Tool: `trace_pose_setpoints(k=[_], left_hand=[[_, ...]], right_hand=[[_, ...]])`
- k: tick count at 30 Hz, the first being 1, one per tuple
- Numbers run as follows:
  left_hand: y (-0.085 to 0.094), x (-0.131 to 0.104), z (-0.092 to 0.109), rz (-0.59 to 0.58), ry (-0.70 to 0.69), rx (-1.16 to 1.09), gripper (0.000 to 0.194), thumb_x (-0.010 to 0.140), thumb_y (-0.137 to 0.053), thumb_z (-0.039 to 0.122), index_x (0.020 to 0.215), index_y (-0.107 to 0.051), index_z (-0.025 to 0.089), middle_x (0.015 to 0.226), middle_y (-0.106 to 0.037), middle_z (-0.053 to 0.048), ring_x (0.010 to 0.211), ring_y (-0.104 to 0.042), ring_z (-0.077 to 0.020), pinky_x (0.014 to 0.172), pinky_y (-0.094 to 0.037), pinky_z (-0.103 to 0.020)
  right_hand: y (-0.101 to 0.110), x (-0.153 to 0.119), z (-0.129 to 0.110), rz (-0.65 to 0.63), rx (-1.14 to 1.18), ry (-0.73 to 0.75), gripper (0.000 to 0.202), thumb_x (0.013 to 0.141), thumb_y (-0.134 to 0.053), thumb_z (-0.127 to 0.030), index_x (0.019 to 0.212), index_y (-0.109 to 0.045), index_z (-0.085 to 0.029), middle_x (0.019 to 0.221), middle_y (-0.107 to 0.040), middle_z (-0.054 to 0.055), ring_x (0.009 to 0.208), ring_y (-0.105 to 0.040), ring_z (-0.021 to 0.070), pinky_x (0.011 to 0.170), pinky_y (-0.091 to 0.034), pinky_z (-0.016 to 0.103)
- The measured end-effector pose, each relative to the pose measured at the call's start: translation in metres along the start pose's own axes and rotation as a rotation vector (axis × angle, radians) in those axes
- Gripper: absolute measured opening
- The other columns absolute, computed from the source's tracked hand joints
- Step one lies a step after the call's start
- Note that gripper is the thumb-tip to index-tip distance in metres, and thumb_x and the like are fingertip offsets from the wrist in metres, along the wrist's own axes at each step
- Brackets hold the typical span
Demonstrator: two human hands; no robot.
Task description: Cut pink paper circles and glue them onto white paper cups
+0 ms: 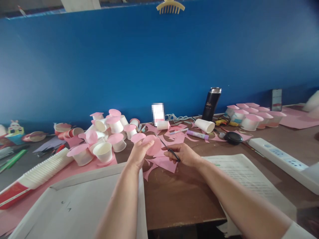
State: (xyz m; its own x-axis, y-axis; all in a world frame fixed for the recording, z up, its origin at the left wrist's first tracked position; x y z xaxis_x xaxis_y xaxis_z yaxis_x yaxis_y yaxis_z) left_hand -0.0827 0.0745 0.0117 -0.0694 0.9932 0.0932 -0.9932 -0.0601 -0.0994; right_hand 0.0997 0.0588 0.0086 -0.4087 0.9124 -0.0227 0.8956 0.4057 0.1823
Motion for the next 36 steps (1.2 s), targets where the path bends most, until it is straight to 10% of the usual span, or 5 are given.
trace_pose_setpoints(k=[36], left_hand=[[-0.011,-0.003,0.001,-0.091,0.078,-0.2,0.045,0.064,-0.079,0.036,0.1,-0.067,0.012,0.086,-0.071,-0.009,0.071,-0.067,-0.0214,0.068,-0.053,-0.035]], right_hand=[[0.008,0.005,0.005,0.09,0.039,0.001,0.055,0.068,-0.075,-0.051,0.106,-0.07,-0.011,0.061,-0.058,0.0,0.051,-0.052,0.0095,0.053,-0.044,0.025]])
Point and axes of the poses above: each hand's wrist, its own x-axis towards the middle knuckle, its own y-axis out of the back of the hand, z = x × y, the point moved 6 cm from there along x, towards the middle knuckle
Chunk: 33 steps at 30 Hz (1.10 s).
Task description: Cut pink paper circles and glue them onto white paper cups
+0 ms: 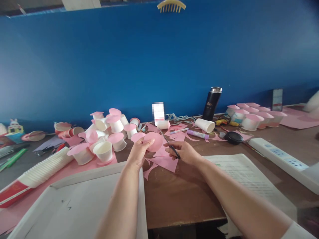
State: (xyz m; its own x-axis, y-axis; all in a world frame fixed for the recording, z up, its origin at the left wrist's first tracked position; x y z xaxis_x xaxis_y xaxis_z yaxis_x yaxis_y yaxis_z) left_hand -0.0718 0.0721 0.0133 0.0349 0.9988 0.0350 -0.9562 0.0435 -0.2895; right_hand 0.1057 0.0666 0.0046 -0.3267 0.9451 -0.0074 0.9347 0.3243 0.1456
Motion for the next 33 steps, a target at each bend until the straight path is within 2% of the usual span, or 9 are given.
trace_pose_setpoints(k=[8,20,33], left_hand=[[-0.0032,-0.0024,0.0025,-0.003,0.013,-0.011,0.036,0.068,-0.076,0.034,0.094,-0.067,0.011,0.085,-0.071,-0.01,0.07,-0.066,-0.0198,0.069,-0.053,-0.033],[-0.001,-0.0021,-0.0011,-0.01,0.016,0.053,0.048,0.066,-0.077,0.039,0.104,-0.069,0.012,0.087,-0.072,-0.011,0.075,-0.067,-0.0227,0.073,-0.053,-0.036],[0.006,0.0017,-0.0047,0.024,-0.007,0.112,0.044,0.066,-0.076,0.04,0.1,-0.07,0.013,0.086,-0.071,-0.009,0.074,-0.066,-0.0216,0.069,-0.052,-0.033]], right_hand=[[-0.0032,-0.0034,-0.0046,-0.061,0.024,0.017,0.05,0.072,-0.073,-0.047,0.109,-0.07,-0.014,0.065,-0.06,0.0,0.052,-0.052,0.0083,0.054,-0.044,0.023],[-0.0041,-0.0022,-0.0011,-0.056,0.003,0.022,0.058,0.068,-0.074,-0.053,0.108,-0.07,-0.012,0.06,-0.056,0.0,0.049,-0.049,0.0089,0.05,-0.04,0.024],[-0.0057,-0.004,-0.002,-0.062,0.058,0.008,0.055,0.068,-0.076,-0.048,0.11,-0.07,-0.013,0.063,-0.058,-0.001,0.052,-0.05,0.0084,0.053,-0.043,0.024]])
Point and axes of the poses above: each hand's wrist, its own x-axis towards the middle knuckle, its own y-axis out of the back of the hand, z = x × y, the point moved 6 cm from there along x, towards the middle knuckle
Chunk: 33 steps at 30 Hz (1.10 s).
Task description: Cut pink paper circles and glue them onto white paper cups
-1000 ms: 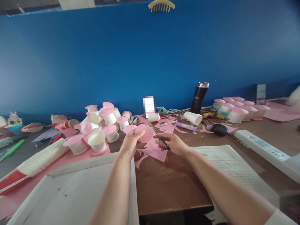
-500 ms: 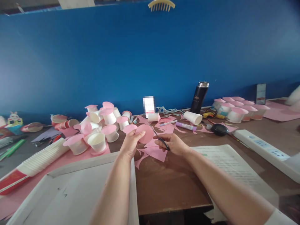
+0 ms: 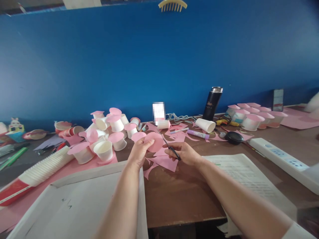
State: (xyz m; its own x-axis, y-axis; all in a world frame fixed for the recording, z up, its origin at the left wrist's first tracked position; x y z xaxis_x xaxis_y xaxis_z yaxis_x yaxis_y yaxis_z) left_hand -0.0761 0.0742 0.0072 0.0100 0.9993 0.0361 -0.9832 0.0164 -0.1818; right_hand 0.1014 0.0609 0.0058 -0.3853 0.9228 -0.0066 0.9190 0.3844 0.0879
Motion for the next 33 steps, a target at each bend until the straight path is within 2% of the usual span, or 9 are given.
trace_pose_setpoints(k=[10,19,24,33], left_hand=[[0.0034,0.0025,-0.0013,0.045,-0.009,0.004,0.048,0.06,-0.079,0.043,0.098,-0.071,0.013,0.084,-0.072,-0.009,0.073,-0.066,-0.0232,0.072,-0.052,-0.037],[0.001,0.0012,-0.0009,-0.008,-0.01,0.042,0.049,0.066,-0.076,0.044,0.103,-0.069,0.013,0.087,-0.072,-0.01,0.078,-0.067,-0.0236,0.074,-0.051,-0.036],[0.0017,0.0011,0.0001,0.025,-0.011,0.015,0.053,0.062,-0.078,0.045,0.103,-0.069,0.012,0.087,-0.072,-0.01,0.076,-0.067,-0.0243,0.075,-0.051,-0.037],[0.0018,0.0015,0.0006,0.043,-0.009,-0.02,0.049,0.061,-0.079,0.042,0.098,-0.07,0.012,0.089,-0.073,-0.011,0.082,-0.068,-0.0254,0.079,-0.051,-0.038]], right_hand=[[-0.0014,0.0001,-0.002,0.001,0.022,0.0,0.055,0.066,-0.077,-0.048,0.106,-0.071,-0.012,0.062,-0.057,-0.001,0.051,-0.049,0.0082,0.052,-0.043,0.024],[0.0002,-0.001,-0.0054,0.029,-0.063,-0.019,0.06,0.064,-0.077,-0.052,0.107,-0.071,-0.01,0.055,-0.055,-0.002,0.046,-0.047,0.0079,0.048,-0.04,0.024],[0.0006,-0.0005,-0.0037,0.021,-0.068,-0.007,0.06,0.065,-0.077,-0.052,0.107,-0.071,-0.01,0.055,-0.053,-0.003,0.047,-0.046,0.0079,0.048,-0.04,0.024],[-0.0008,-0.0003,-0.0025,0.023,-0.075,0.007,0.061,0.065,-0.075,-0.055,0.105,-0.071,-0.009,0.056,-0.054,-0.002,0.046,-0.045,0.0073,0.048,-0.041,0.024]])
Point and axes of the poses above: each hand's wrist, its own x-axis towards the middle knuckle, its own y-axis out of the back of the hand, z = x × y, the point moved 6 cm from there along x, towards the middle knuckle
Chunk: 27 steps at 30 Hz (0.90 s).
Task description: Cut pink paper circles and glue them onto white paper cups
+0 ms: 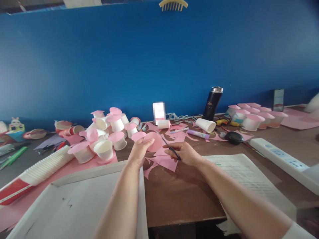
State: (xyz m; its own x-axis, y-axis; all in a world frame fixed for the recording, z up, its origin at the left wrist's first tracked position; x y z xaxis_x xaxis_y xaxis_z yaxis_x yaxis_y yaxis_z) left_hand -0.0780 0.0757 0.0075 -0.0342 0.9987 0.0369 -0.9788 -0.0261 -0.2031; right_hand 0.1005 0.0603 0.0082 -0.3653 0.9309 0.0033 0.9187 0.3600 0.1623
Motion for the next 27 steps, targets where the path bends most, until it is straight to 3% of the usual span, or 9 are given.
trace_pose_setpoints(k=[15,21,27], left_hand=[[0.0,0.0,0.002,0.015,0.01,-0.054,0.045,0.064,-0.078,0.041,0.099,-0.068,0.015,0.089,-0.072,-0.009,0.081,-0.068,-0.0239,0.072,-0.053,-0.035],[-0.003,-0.004,0.008,-0.003,0.025,-0.138,0.043,0.062,-0.081,0.036,0.096,-0.068,0.014,0.086,-0.072,-0.007,0.076,-0.068,-0.0211,0.073,-0.053,-0.033],[-0.006,-0.008,0.011,-0.021,0.053,-0.198,0.033,0.063,-0.079,0.03,0.088,-0.068,0.012,0.079,-0.072,-0.007,0.075,-0.068,-0.0208,0.072,-0.052,-0.031]], right_hand=[[-0.003,-0.001,0.001,-0.038,0.032,-0.006,0.06,0.068,-0.075,-0.051,0.11,-0.069,-0.009,0.053,-0.052,-0.003,0.046,-0.046,0.008,0.05,-0.041,0.025],[0.002,0.0,-0.002,0.002,0.049,-0.024,0.06,0.066,-0.077,-0.049,0.112,-0.069,-0.011,0.062,-0.06,0.0,0.052,-0.052,0.0097,0.055,-0.044,0.026],[-0.001,-0.001,-0.002,-0.09,0.122,0.05,0.053,0.074,-0.073,-0.045,0.117,-0.067,-0.015,0.072,-0.063,0.002,0.063,-0.056,0.0114,0.063,-0.046,0.027]])
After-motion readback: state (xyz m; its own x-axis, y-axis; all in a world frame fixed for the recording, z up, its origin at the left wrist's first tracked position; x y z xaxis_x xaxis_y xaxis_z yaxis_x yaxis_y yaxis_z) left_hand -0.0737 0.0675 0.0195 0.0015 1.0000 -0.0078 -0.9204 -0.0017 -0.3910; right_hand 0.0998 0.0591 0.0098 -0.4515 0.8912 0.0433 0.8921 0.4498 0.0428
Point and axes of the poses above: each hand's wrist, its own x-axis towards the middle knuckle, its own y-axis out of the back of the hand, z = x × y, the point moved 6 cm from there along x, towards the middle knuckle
